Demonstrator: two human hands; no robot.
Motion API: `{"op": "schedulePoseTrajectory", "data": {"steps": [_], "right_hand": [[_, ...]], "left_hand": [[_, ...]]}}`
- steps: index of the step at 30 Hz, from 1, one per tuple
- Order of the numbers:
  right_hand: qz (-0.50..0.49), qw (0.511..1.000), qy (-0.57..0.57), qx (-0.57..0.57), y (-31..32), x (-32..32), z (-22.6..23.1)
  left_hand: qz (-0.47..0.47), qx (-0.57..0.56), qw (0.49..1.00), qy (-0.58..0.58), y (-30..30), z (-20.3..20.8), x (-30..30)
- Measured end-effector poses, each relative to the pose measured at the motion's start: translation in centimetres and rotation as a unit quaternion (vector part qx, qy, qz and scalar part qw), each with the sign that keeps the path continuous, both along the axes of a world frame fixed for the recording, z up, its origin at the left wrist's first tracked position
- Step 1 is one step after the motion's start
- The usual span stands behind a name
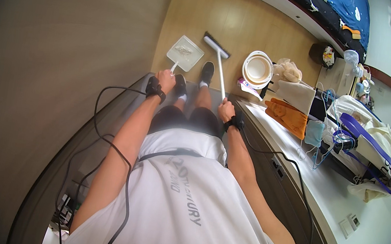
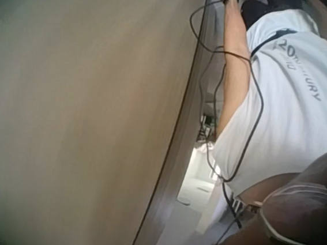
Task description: The person sweeps a bedroom floor with a broom and dustpan, gathering debris into the dustpan and emptying it into a nearby trash bin. The person then continues sweeping the remaining floor area.
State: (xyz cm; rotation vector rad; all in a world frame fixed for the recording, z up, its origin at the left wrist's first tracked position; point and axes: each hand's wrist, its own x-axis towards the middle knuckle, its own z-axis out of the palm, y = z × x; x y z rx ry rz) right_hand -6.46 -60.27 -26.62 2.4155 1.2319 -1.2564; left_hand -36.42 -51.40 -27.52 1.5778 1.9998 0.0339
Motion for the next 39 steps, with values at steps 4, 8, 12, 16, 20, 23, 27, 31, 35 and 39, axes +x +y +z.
{"op": "schedulePoseTrajectory", "data": {"steps": [4, 8, 12, 16, 20, 23, 27, 31, 35, 39], "right_hand": [[0.057, 0.998, 0.023, -0.005, -2.8, -1.9, 0.9], [0.057, 0.997, 0.044, 0.009, -4.7, -1.1, 5.3], [0.031, 0.999, 0.026, 0.025, -3.0, 0.5, 6.3], [-0.054, 0.998, 0.011, 0.034, 2.1, 2.7, 1.6], [-0.081, 0.995, -0.002, 0.059, 6.0, 5.2, -4.0], [-0.101, 0.993, 0.048, 0.045, 8.2, 6.3, -6.8], [0.030, 0.999, 0.004, 0.013, 6.7, 3.9, -6.3], [0.051, 0.998, 0.001, -0.026, 1.8, 0.9, -2.3], [0.097, 0.994, 0.049, -0.026, -1.5, 1.3, 2.3], [0.082, 0.992, 0.098, 0.014, -2.7, 4.1, 6.0]], "left_hand": [[0.005, -0.002, 1.000, -0.009, 0.3, -0.3, 0.1], [0.003, -0.016, 1.000, -0.021, 0.5, 0.3, 0.1], [0.005, -0.045, 0.999, -0.017, 0.6, 1.1, 0.1], [0.004, -0.027, 0.999, -0.020, 0.8, 1.3, 0.4], [0.006, -0.035, 0.999, -0.017, 0.8, 1.6, 0.5], [0.007, -0.034, 0.999, -0.010, 0.7, 2.0, 0.6], [0.004, -0.028, 1.000, 0.005, 0.6, 2.2, 1.0], [0.008, -0.046, 0.999, 0.023, 0.5, 1.9, 1.2], [0.011, -0.026, 1.000, 0.003, 0.3, 1.4, 0.8], [0.023, -0.028, 0.999, -0.025, -0.1, 1.9, 0.2]]}}
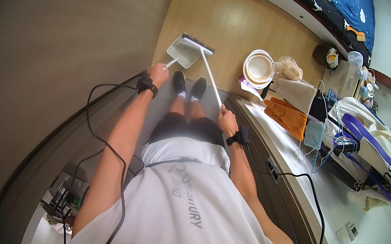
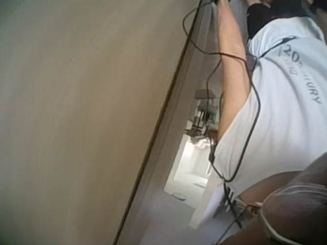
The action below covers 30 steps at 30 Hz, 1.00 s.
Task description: The person sweeps a bedroom floor with a broom and dustpan, gathering debris into the dustpan and emptying it into a nearby trash bin. The person then continues sweeping the remaining floor area.
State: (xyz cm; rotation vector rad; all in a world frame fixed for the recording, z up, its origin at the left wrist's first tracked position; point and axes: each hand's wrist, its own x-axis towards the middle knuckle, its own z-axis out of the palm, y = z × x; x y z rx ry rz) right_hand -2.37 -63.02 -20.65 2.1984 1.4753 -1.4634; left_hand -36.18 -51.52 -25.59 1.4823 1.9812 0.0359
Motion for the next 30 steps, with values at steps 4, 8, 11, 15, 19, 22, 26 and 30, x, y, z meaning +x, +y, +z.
{"op": "schedulePoseTrajectory", "data": {"steps": [4, 8, 11, 15, 19, 22, 26, 30], "right_hand": [[-0.017, 1.000, -0.014, 0.019, 0.1, 2.6, 0.6], [-0.044, 0.996, -0.063, 0.043, 1.6, 3.3, -2.6], [-0.086, 0.994, -0.046, 0.041, 1.7, 3.0, -4.9], [-0.077, 0.994, -0.072, 0.011, 0.8, 2.1, -6.7], [-0.105, 0.988, -0.108, 0.042, -1.1, -1.0, -8.5], [-0.121, 0.990, -0.063, -0.030, -3.7, -3.6, -9.2], [-0.016, 0.997, -0.072, 0.033, -8.6, -7.1, -7.6], [0.037, 0.999, -0.024, -0.018, -10.7, -7.9, -4.3]], "left_hand": [[0.024, 0.030, 0.999, 0.019, -1.7, 1.5, -0.7], [0.011, 0.029, 0.999, 0.026, -4.8, 3.2, -1.8], [-0.004, 0.011, 0.999, 0.044, -7.2, 3.8, -2.6], [-0.013, 0.001, 0.999, 0.046, -10.1, 3.3, -2.9], [-0.004, -0.007, 0.999, 0.035, -11.3, 1.8, -3.4], [0.005, -0.012, 0.999, 0.041, -12.2, 0.8, -3.8], [0.011, -0.011, 0.999, 0.036, -13.3, 0.1, -4.5], [0.007, 0.000, 0.999, 0.033, -14.3, -0.2, -4.5]]}}
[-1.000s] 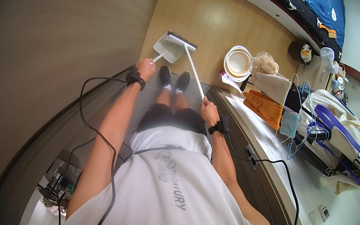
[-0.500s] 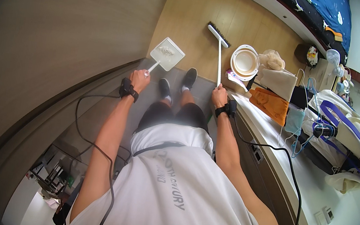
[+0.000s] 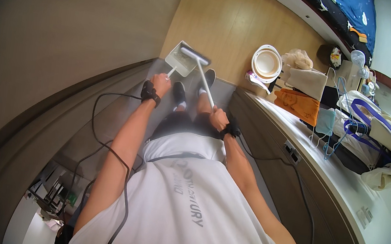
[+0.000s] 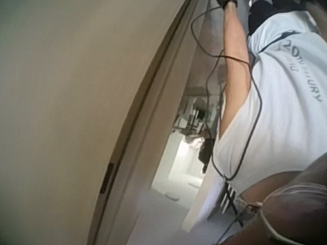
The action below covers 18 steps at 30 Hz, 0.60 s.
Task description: The person sweeps a bedroom floor with a broom and dustpan, gathering debris into the dustpan and emptying it into a nearby trash bin. The person then continues sweeping the remaining floor area.
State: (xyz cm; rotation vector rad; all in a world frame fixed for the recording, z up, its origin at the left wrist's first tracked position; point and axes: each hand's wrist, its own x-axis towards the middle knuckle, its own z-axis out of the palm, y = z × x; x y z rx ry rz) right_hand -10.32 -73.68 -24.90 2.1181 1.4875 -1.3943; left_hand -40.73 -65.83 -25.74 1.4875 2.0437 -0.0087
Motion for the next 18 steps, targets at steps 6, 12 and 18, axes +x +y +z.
{"op": "schedulePoseTrajectory", "data": {"steps": [6, 12, 18], "right_hand": [[-0.101, 0.994, 0.040, -0.015, -0.7, 3.4, 3.3], [-0.035, 0.992, -0.087, 0.089, 7.2, 2.9, -5.0], [-0.005, 0.987, -0.052, 0.154, 8.2, 0.5, -7.0]], "left_hand": [[-0.001, 0.017, 1.000, 0.000, -1.6, -0.4, -0.7], [0.037, 0.033, 0.999, -0.015, -4.1, -0.1, -1.7], [0.099, -0.009, 0.995, -0.013, -5.6, 0.5, -2.0]]}}
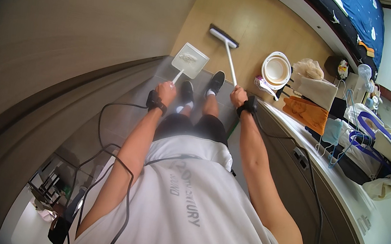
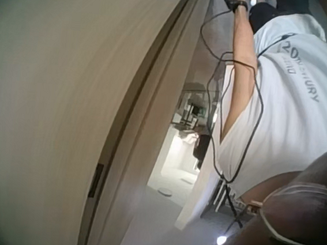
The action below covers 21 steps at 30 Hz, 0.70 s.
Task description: The person sweeps a bedroom floor with a broom and dustpan, gathering debris into the dustpan and emptying it into a nearby trash bin. The person then continues sweeping the remaining floor area.
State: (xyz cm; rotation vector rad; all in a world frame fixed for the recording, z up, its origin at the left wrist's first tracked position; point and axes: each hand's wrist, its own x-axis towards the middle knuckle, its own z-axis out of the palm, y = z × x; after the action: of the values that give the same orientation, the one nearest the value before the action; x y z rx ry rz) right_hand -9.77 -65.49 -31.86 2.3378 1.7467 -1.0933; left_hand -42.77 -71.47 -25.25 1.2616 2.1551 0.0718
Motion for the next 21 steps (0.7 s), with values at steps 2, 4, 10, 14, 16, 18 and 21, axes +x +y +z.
{"op": "schedulePoseTrajectory", "data": {"steps": [2, 4, 10, 14, 16, 18, 21], "right_hand": [[0.014, 0.999, -0.025, -0.026, -3.4, -1.2, 1.6], [0.065, 0.997, 0.005, -0.051, -6.5, -1.4, 4.2], [0.046, 0.986, 0.075, -0.141, -10.1, 0.4, 11.9], [0.048, 0.993, 0.050, -0.099, -8.7, 0.8, 11.2], [0.015, 0.993, 0.010, -0.117, -7.1, 0.0, 8.4], [0.008, 0.994, 0.007, -0.109, -6.1, -0.9, 5.9], [0.027, 0.998, -0.014, -0.063, -7.8, -3.2, 4.8]], "left_hand": [[-0.002, 0.005, 1.000, -0.002, 0.0, 0.1, 0.0], [-0.004, -0.003, 1.000, -0.009, 0.1, 0.1, 0.0], [0.001, 0.025, 1.000, -0.015, -0.2, 0.4, -0.1], [0.008, 0.020, 1.000, -0.018, -0.9, 0.2, -0.3], [0.009, 0.022, 0.999, -0.023, -1.5, 0.0, -0.4], [0.004, 0.028, 0.999, -0.018, -2.0, -0.2, -0.5], [0.002, 0.011, 1.000, -0.004, -2.6, -0.2, -0.6]]}}
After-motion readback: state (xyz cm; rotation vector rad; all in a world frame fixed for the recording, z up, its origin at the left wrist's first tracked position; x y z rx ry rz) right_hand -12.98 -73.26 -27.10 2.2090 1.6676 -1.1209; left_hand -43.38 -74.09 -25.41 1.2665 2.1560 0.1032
